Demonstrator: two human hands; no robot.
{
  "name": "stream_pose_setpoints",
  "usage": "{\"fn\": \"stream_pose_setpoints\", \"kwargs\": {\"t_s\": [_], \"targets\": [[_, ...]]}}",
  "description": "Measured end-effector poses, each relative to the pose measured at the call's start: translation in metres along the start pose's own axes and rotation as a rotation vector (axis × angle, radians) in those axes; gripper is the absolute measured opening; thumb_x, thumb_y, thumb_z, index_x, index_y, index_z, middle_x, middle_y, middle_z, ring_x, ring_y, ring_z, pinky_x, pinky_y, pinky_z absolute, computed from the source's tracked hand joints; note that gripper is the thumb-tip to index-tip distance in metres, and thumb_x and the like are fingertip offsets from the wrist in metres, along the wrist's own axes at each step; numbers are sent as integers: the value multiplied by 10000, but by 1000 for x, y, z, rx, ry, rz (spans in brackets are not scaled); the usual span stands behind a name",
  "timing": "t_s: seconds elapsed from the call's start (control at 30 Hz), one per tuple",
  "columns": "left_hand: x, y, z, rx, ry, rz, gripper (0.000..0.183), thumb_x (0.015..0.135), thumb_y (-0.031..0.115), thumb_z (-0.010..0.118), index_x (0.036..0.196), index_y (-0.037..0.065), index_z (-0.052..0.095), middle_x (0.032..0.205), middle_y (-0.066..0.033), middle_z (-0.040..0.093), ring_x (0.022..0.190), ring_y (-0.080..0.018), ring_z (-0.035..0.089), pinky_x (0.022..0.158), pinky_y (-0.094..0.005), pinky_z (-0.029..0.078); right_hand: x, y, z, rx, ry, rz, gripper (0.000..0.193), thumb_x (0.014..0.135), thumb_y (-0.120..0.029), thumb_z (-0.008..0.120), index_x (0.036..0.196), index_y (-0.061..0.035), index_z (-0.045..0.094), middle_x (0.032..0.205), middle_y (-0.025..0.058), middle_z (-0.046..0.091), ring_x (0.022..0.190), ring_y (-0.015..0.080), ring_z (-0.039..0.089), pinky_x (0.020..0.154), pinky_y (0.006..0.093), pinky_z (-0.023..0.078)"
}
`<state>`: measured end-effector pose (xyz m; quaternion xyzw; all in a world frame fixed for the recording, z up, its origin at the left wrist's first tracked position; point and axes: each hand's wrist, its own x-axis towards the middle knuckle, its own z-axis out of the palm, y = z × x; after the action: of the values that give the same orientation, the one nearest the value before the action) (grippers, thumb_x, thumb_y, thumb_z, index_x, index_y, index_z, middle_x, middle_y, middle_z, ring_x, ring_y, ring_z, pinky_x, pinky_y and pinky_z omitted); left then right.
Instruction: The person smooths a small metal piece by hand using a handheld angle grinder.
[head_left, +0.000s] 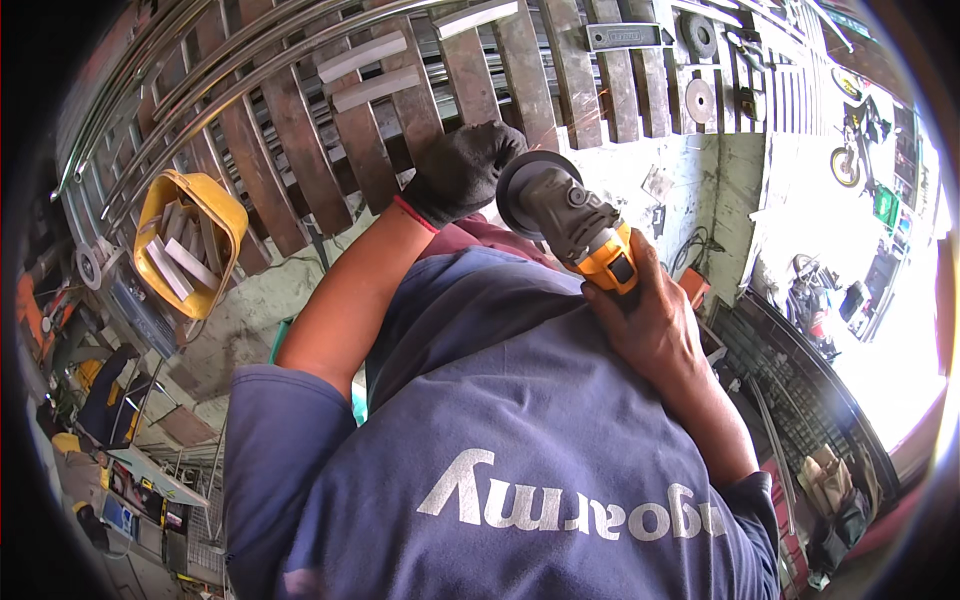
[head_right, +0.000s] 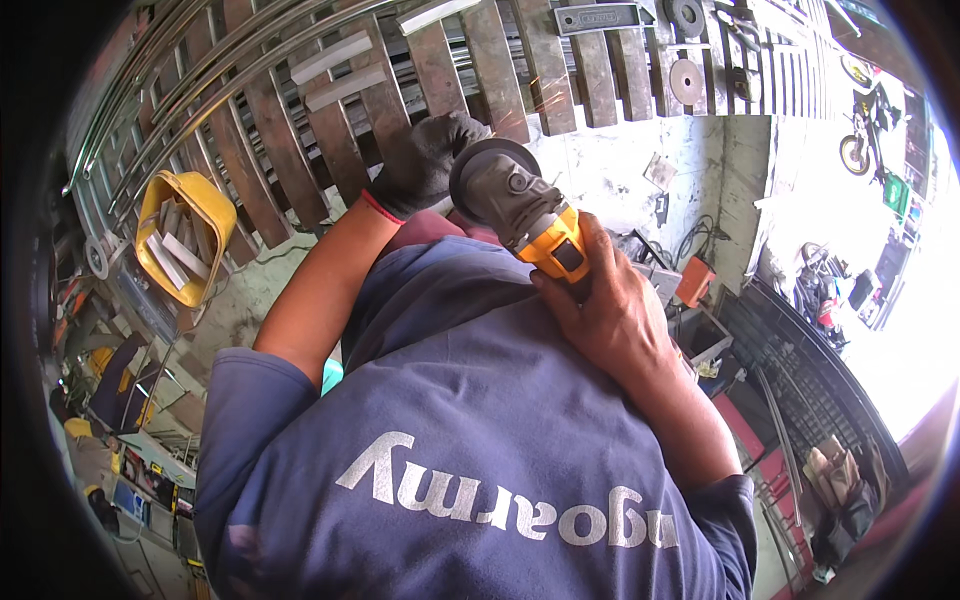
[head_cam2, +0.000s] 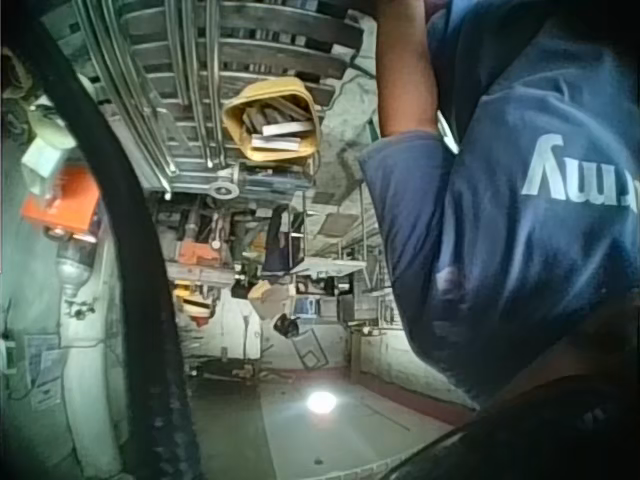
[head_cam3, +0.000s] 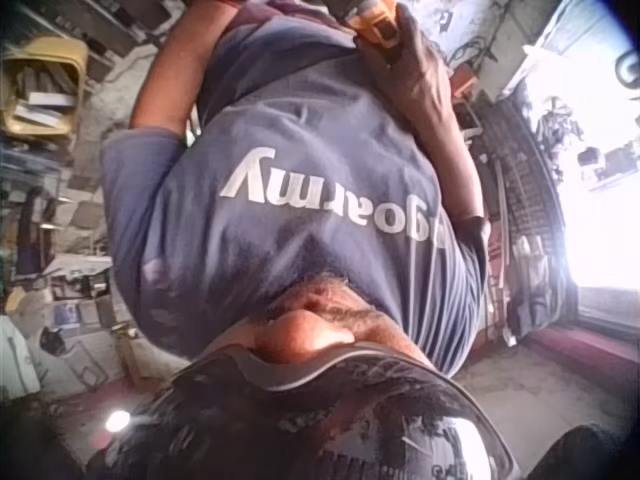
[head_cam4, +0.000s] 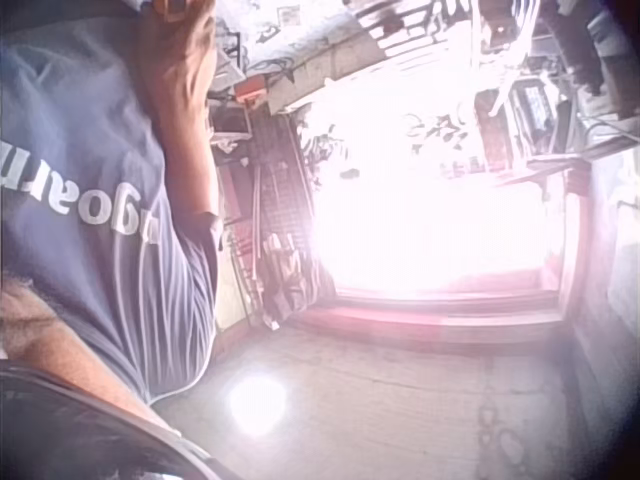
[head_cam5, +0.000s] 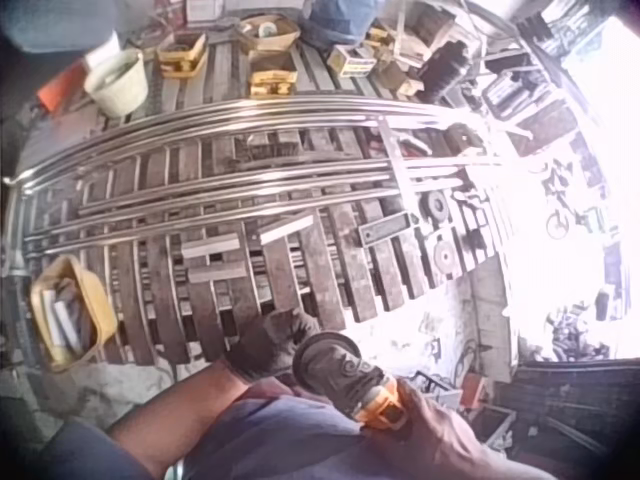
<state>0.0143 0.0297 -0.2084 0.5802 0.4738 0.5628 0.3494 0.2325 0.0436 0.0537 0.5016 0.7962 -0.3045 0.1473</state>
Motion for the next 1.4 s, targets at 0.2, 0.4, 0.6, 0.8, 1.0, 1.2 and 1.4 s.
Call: {"fn": "stream_pose_setpoints", "kwargs": {"t_s": [0.2, 0.4, 0.6, 0.8, 1.0, 1.2, 1.4], "targets": [[-5, -10, 1, 47, -38, -43, 97, 932, 85, 704, 1011, 130, 671, 916, -88, 683, 865, -338, 702, 721, -417, 562, -6, 10, 2, 9, 72, -44, 761, 945, -275, 815, 1535, -15, 411, 1126, 323, 713, 953, 506, 741, 788, 546, 607], [-1, -1, 0, -19, -9, -28, 106, 925, 113, 752, 972, 133, 658, 915, -80, 684, 863, -335, 704, 710, -418, 557, -14, 14, 0, 6, 105, 20, 735, 954, -270, 807, 1522, -10, 420, 1132, 318, 714, 995, 502, 736, 825, 533, 600], [-2, -3, 0, 37, -27, -30, 104, 925, 115, 752, 973, 142, 664, 928, -74, 693, 855, -326, 710, 711, -417, 561, -14, 8, -4, 44, 78, 31, 725, 957, -272, 804, 1520, -30, 417, 1144, 314, 712, 1017, 498, 731, 844, 538, 592], [-5, -9, 3, 7, -32, -56, 102, 917, 85, 728, 975, 140, 664, 926, -78, 695, 838, -335, 706, 697, -414, 560, -8, -1, -6, 30, -15, 65, 740, 962, -299, 799, 1533, -42, 404, 1150, 312, 712, 1028, 503, 730, 852, 539, 595], [-5, -15, 4, -43, -82, -64, 130, 907, 103, 732, 1027, 130, 691, 948, -95, 710, 861, -351, 713, 727, -422, 573, -4, -5, -6, 26, -13, 9, 741, 966, -321, 794, 1534, -46, 405, 1141, 314, 713, 1003, 508, 735, 835, 543, 601], [-7, -13, 5, -55, -77, -101, 201, 908, 147, 747, 1103, 124, 705, 992, -111, 720, 893, -359, 723, 763, -430, 584, 1, -9, -5, 23, 6, 5, 725, 970, -308, 785, 1528, -41, 406, 1129, 317, 719, 991, 509, 738, 824, 547, 601], [-12, -18, 6, -209, -152, -302, 226, 918, 187, 750, 1131, 131, 706, 1013, -116, 725, 911, -360, 728, 769, -433, 591, 6, -12, -7, 17, -13, 37, 718, 972, -297, 783, 1522, -32, 406, 1138, 321, 715, 998, 509, 737, 830, 544, 601]]}}
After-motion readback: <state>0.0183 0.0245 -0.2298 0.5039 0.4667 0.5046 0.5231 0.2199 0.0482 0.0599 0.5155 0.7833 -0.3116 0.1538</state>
